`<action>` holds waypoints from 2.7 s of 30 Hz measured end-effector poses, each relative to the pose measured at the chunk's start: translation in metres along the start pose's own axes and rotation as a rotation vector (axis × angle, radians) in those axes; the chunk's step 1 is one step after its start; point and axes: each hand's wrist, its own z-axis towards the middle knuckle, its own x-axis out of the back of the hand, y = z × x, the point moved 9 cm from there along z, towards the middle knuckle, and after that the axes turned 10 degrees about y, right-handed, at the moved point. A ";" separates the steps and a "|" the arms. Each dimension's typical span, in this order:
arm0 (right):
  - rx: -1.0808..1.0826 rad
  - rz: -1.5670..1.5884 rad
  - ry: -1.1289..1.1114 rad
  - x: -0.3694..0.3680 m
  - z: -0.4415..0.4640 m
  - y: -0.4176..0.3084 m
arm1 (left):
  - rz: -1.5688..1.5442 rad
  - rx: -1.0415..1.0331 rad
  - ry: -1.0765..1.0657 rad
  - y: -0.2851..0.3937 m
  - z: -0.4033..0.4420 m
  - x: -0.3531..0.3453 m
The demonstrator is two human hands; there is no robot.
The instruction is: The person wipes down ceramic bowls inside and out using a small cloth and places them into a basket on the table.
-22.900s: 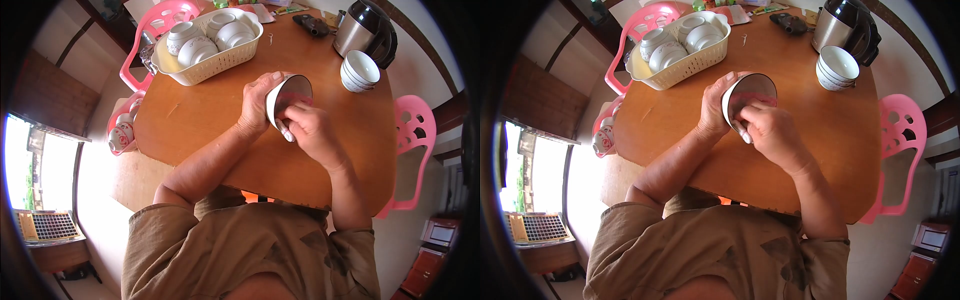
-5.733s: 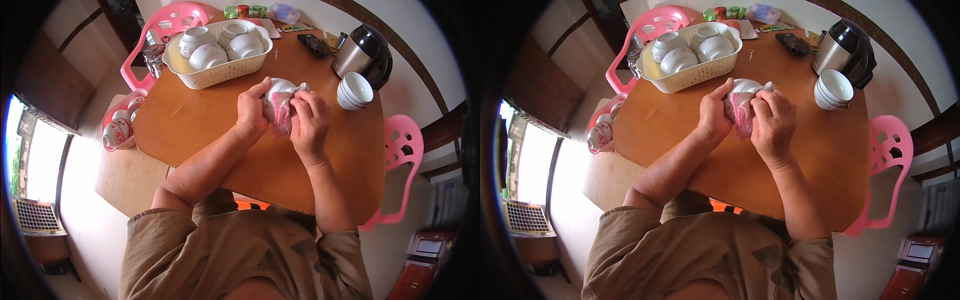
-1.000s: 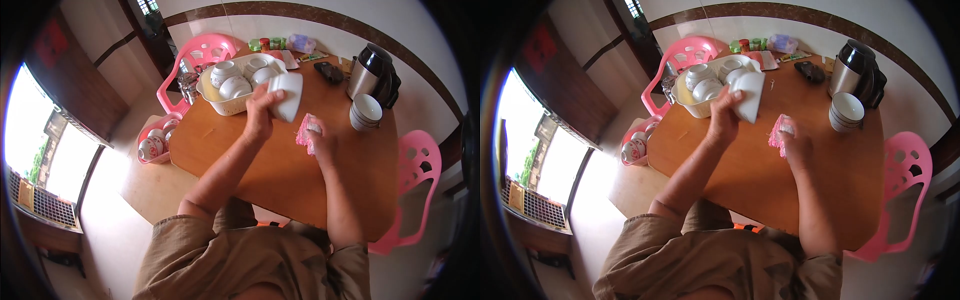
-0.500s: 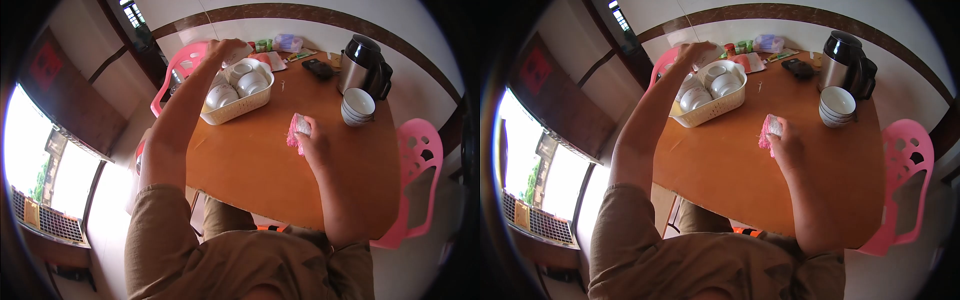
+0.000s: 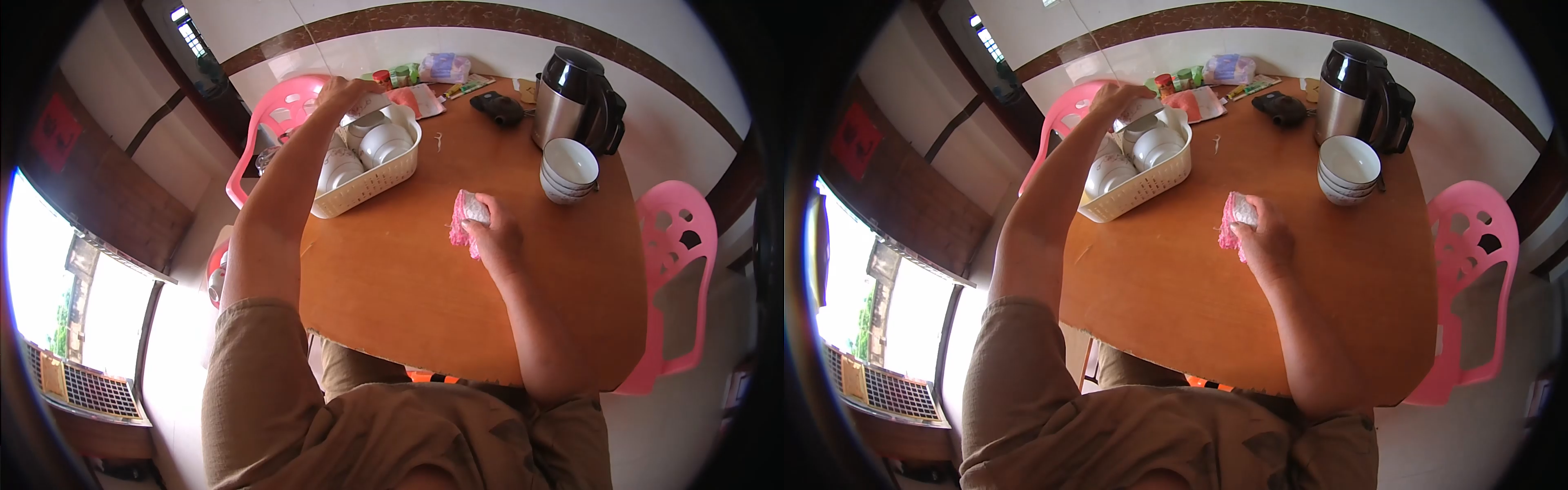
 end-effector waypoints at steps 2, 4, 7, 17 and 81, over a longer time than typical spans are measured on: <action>0.004 0.010 0.006 0.000 0.000 0.000 | 0.002 -0.010 0.002 0.001 -0.006 0.001; 0.006 0.026 0.012 0.000 0.000 0.000 | -0.006 -0.039 0.020 -0.001 -0.006 0.001; -0.018 0.031 -0.008 -0.002 0.000 0.003 | -0.034 -0.021 0.002 -0.013 0.003 -0.010; 0.049 0.009 0.024 -0.003 0.001 0.005 | 0.106 -0.088 -0.062 -0.032 0.029 -0.041; 0.465 -0.623 0.210 -0.011 -0.014 -0.022 | -0.797 -0.006 -0.466 0.209 -0.203 -0.231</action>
